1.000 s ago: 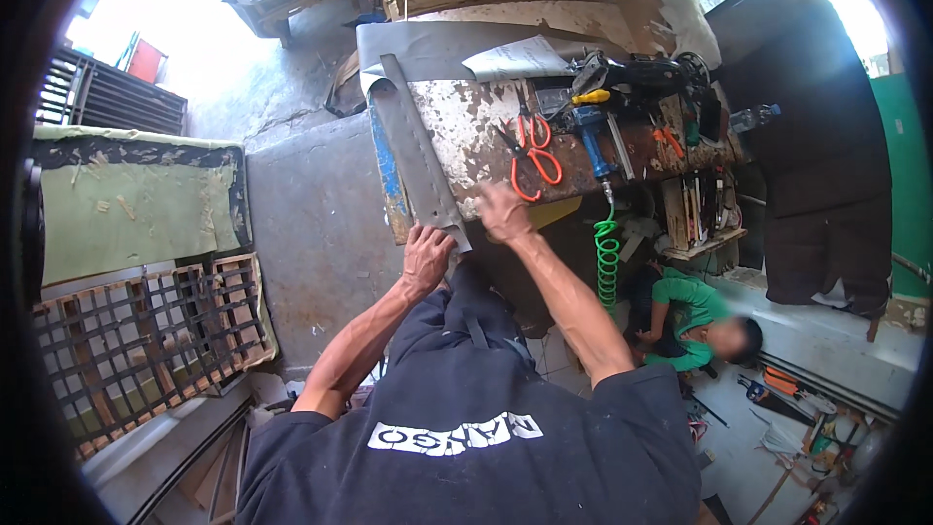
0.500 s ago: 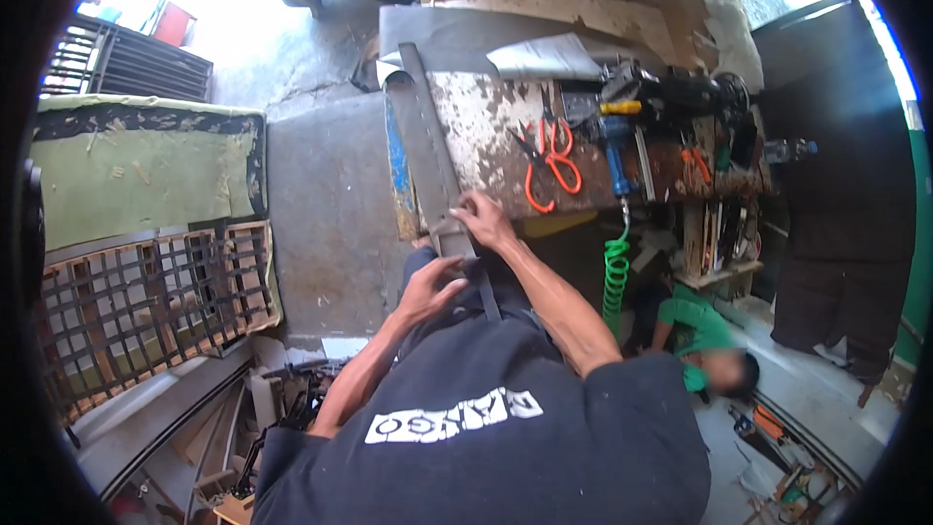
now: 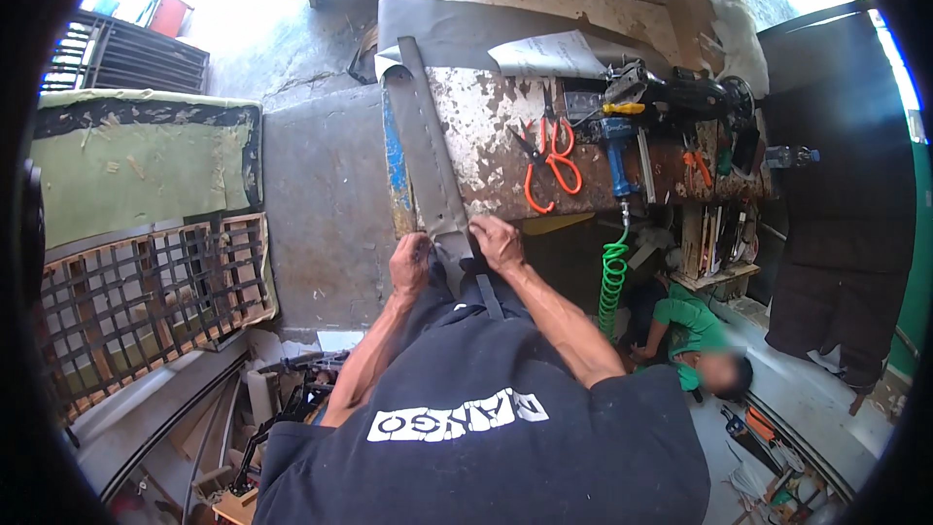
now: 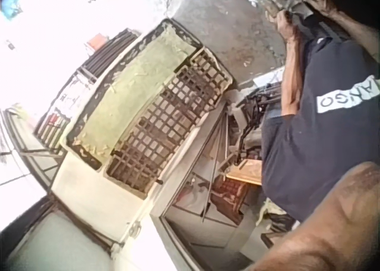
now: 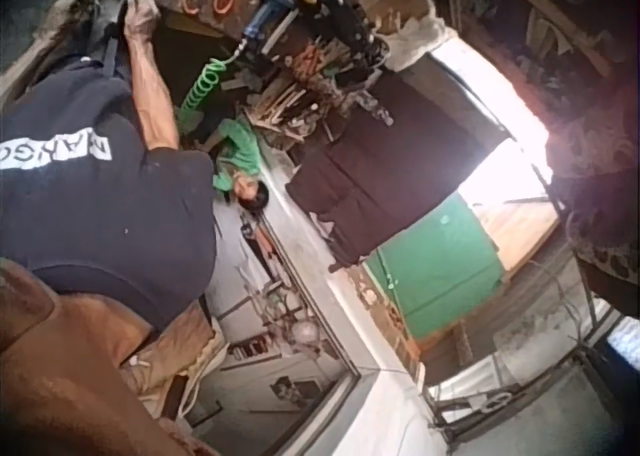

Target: The person connects an air hose to a compressor, wraps fabric around a wooden piece and fastens it using a pneumatic staple gun, then trims excess fabric using scissors and folds the edges by hand.

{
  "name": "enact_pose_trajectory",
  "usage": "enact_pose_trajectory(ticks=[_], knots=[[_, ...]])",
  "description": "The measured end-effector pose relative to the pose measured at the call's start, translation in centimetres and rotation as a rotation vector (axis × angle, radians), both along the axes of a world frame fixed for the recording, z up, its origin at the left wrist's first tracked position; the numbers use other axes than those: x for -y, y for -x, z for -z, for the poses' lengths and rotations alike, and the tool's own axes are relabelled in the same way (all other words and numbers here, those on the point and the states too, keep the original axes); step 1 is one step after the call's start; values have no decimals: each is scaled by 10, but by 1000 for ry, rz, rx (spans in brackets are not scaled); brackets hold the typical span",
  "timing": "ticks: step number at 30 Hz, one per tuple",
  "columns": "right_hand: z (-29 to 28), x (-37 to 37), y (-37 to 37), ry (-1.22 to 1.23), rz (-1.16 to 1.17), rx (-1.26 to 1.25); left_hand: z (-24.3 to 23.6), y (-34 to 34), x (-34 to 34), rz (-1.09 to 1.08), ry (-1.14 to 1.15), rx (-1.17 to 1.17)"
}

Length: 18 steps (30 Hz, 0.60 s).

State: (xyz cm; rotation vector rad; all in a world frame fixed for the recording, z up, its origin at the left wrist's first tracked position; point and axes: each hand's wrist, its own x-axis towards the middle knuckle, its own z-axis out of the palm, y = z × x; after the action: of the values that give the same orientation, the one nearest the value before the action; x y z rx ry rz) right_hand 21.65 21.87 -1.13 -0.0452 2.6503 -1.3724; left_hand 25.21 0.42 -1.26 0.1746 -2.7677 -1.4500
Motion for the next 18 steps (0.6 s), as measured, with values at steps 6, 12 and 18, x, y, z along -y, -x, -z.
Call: enact_pose_trajectory(ticks=[6,12,18], knots=[[0,-13,19,-70,-260,-174,-13,24,29,375,146,4],[-1,-14,26,-197,-429,-179,-14,29,25,426,283,-67],[-1,-3,34,-257,-408,-285,-8,35,13,322,390,-199]])
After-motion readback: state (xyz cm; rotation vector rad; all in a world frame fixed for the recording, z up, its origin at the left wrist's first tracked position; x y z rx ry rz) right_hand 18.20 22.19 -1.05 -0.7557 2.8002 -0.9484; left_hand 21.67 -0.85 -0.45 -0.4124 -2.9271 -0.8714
